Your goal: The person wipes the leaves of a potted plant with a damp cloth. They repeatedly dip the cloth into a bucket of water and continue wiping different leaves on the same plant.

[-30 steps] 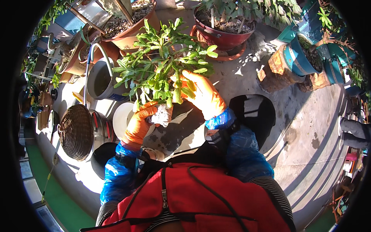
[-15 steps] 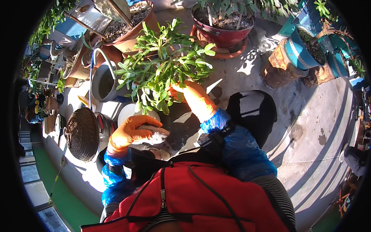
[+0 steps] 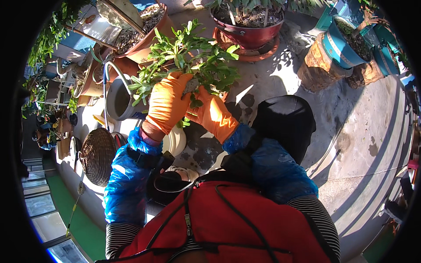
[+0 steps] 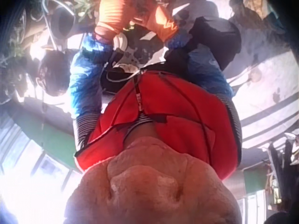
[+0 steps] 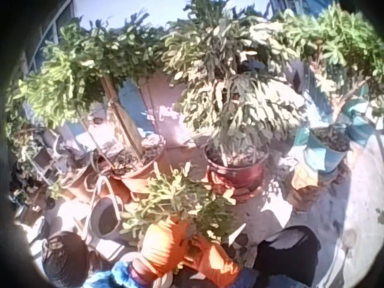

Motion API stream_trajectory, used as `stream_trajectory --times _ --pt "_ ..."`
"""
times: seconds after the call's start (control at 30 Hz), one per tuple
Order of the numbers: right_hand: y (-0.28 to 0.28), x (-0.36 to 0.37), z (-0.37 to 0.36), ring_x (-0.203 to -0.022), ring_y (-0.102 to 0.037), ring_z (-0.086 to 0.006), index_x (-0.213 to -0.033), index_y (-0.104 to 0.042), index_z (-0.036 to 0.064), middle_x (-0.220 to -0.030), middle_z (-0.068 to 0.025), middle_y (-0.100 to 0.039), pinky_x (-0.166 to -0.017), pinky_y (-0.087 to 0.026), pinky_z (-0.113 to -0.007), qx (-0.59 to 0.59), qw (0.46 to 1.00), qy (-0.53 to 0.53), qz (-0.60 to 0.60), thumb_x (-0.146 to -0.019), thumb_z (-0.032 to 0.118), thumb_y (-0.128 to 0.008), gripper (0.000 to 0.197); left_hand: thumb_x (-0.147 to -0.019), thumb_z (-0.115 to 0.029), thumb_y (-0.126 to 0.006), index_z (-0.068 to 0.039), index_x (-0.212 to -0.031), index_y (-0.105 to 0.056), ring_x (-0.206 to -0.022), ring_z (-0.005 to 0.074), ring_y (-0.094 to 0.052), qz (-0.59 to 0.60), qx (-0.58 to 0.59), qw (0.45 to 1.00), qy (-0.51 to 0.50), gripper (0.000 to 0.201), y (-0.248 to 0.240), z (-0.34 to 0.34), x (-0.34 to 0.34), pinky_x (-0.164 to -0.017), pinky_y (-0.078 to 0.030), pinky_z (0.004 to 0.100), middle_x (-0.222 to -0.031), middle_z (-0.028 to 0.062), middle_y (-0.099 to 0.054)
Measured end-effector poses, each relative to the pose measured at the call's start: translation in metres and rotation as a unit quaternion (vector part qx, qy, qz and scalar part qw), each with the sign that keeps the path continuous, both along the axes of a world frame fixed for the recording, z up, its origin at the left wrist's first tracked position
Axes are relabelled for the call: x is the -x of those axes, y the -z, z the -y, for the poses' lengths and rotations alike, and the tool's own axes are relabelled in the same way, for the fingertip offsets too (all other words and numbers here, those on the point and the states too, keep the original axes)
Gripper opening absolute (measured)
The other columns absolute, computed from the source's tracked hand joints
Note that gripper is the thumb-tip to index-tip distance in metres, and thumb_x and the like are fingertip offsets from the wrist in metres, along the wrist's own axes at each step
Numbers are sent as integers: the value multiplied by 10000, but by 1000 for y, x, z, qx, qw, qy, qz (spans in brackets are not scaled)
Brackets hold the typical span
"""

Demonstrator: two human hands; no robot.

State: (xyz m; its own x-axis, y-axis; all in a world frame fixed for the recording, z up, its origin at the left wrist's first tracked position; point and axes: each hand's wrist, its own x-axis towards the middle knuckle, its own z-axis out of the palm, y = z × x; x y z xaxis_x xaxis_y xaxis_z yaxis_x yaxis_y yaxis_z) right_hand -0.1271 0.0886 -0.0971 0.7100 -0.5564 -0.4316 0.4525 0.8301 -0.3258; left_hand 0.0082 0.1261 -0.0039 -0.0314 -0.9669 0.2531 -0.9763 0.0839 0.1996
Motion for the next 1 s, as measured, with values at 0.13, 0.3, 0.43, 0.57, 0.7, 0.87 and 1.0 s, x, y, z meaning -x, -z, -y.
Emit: stream_trajectory --times 0.13,0.3,0.43,0.57,0.7,0.87,1.0 --pt "-1 -5 -3 -1211 -587 -231 -1354 -610 168 -1252 -27 -627 -1005 -546 -501 -40 999 -8 24 -1104 569 -478 491 -806 -71 -723 -49 -1303 -673 -1044 404 -665 43 -38 998 2 500 -2 -22 4 -891 -555 476 -1192 188 -672" --pt "10 -5 -2 -1225 -600 -219 -1354 -605 45 -1311 -79 -645 -1005 -547 -474 -6 994 -57 89 -1099 612 -441 643 -830 -31 -713 -51 -1276 -672 -976 395 -668 16 -34 999 32 448 -4 -53 6 -819 -542 484 -1143 178 -681" --pt "13 -5 -1 -1265 -603 -221 -1408 -583 29 -1372 -79 -645 -1070 -507 -482 16 991 -79 111 -1078 647 -459 711 -821 -10 -722 -40 -1253 -700 -937 374 -695 -41 -75 996 27 434 -17 -72 7 -794 -564 433 -1132 189 -697" --pt "7 -2 -10 -1239 -587 -204 -1394 -602 84 -1375 -33 -639 -1056 -487 -470 12 999 -33 14 -1068 683 -448 699 -817 -18 -746 -18 -1268 -701 -1029 380 -728 -121 4 992 28 453 -32 -65 4 -884 -591 389 -1178 213 -703" --pt "0 -5 -8 -1173 -578 -195 -1314 -627 149 -1321 -3 -617 -1026 -484 -456 -56 996 -52 46 -991 747 -556 683 -833 -85 -772 -31 -1308 -683 -1067 397 -700 -65 27 998 -2 486 -26 -25 4 -930 -573 434 -1220 204 -695" --pt "-3 -2 -11 -1135 -621 -217 -1316 -655 101 -1236 -46 -647 -991 -544 -431 -78 993 -23 87 -967 786 -552 775 -853 -191 -762 -35 -1308 -644 -968 373 -681 134 -75 988 -28 496 -2 -10 16 -800 -546 465 -1114 159 -670" --pt "-2 -3 -12 -1151 -652 -231 -1324 -667 42 -1265 -83 -687 -998 -540 -451 -66 995 -11 71 -1001 756 -516 798 -849 -141 -754 -18 -1289 -658 -918 391 -693 67 -22 997 -26 467 3 -42 10 -786 -552 469 -1108 184 -682"
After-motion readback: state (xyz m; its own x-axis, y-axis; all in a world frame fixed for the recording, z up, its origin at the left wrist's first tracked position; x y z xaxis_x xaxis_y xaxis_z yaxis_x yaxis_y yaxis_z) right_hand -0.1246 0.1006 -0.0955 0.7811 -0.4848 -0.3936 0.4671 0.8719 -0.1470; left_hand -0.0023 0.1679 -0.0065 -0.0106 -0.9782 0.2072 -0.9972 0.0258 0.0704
